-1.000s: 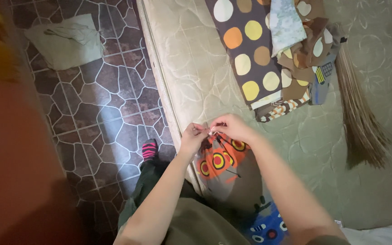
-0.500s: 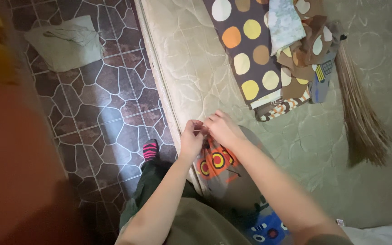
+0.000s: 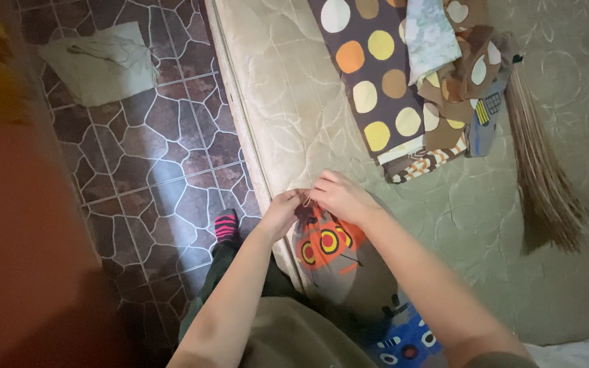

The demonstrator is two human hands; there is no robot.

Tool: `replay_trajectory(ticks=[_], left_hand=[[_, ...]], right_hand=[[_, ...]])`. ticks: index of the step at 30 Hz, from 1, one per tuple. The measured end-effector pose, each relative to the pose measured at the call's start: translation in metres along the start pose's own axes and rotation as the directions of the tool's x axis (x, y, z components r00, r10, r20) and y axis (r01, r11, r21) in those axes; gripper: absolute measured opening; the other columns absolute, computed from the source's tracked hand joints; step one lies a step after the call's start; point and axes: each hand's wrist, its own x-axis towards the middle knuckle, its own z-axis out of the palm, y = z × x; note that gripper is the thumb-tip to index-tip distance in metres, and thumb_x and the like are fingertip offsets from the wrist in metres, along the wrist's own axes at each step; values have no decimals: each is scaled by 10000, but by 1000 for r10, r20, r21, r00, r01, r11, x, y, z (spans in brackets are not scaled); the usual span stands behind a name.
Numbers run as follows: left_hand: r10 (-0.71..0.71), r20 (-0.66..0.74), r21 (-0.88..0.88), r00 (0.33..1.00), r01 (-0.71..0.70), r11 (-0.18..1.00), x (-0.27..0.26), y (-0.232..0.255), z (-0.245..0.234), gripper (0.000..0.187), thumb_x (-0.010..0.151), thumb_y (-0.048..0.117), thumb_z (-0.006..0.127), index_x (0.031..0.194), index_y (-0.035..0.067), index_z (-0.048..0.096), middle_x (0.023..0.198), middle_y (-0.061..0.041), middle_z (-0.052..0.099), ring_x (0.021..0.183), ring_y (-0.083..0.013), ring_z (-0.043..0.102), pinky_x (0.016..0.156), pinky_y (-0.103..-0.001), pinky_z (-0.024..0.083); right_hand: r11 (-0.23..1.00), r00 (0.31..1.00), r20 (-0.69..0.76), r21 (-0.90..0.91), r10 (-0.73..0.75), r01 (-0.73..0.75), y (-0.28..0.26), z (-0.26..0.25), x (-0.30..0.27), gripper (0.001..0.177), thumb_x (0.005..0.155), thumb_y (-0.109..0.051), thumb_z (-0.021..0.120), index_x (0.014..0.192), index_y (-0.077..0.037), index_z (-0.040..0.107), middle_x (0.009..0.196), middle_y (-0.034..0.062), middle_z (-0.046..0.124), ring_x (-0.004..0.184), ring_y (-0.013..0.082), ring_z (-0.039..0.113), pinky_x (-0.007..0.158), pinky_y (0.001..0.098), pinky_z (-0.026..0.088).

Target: Putting a patterned cover on a bolster pillow and tying the ends with white strings.

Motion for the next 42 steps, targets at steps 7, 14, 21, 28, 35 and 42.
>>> replay_trajectory(ticks=[7,14,21,28,35,42], left_hand=[[146,-117,223,982,-118,968,32,-39,-31,244,972,46,516,1113,-42,693,954,-77,732,831,-142,677,777,-287,549],[332,-195,534,923,-184,825,8,-28,-9,172,927,155,652,1033,21,670,926,-68,713,826,-122,682,738,-279,547],[83,-231,403,969,18,915,-47,13,52,341,1001,332,644,1061,13,748,893,-84,704,767,-172,629,701,-319,505],[-114,-135,510,984,168,844,34,-28,-18,362,946,362,649,1059,61,815,815,-24,724,663,-133,593,629,-312,461],[140,-2,948,990,-43,316,44,-2,4,419,842,402,681,1054,41,709,844,-117,757,770,-207,710,710,-365,553],[-173,-248,926,953,286,246,1,31,69,733,987,675,546,1040,-16,786,825,-247,675,729,-410,643,715,-509,514]], right_hand=[[999,1000,10,53,7,-7,5,1,-7,204,773,-105,742,973,-147,742,979,-20,663,1041,214,589,880,348,520],[814,901,144,388,410,-433,17,22,-25,112,839,-147,776,924,-91,729,895,42,710,891,233,654,818,373,524],[490,650,356,446,671,-749,21,34,1,159,849,-157,768,952,-59,697,832,49,737,804,192,739,740,332,565],[484,673,164,575,721,-660,59,-8,-65,275,983,-311,674,1102,-73,745,1094,99,740,931,206,731,825,324,567],[120,258,166,575,952,-809,28,-30,-257,381,984,-308,643,1278,-68,672,1176,74,717,1049,190,666,913,345,519],[-260,-270,92,671,958,-694,-52,91,-451,414,1000,-354,682,1293,-62,699,1103,174,741,1021,274,677,910,394,531]])
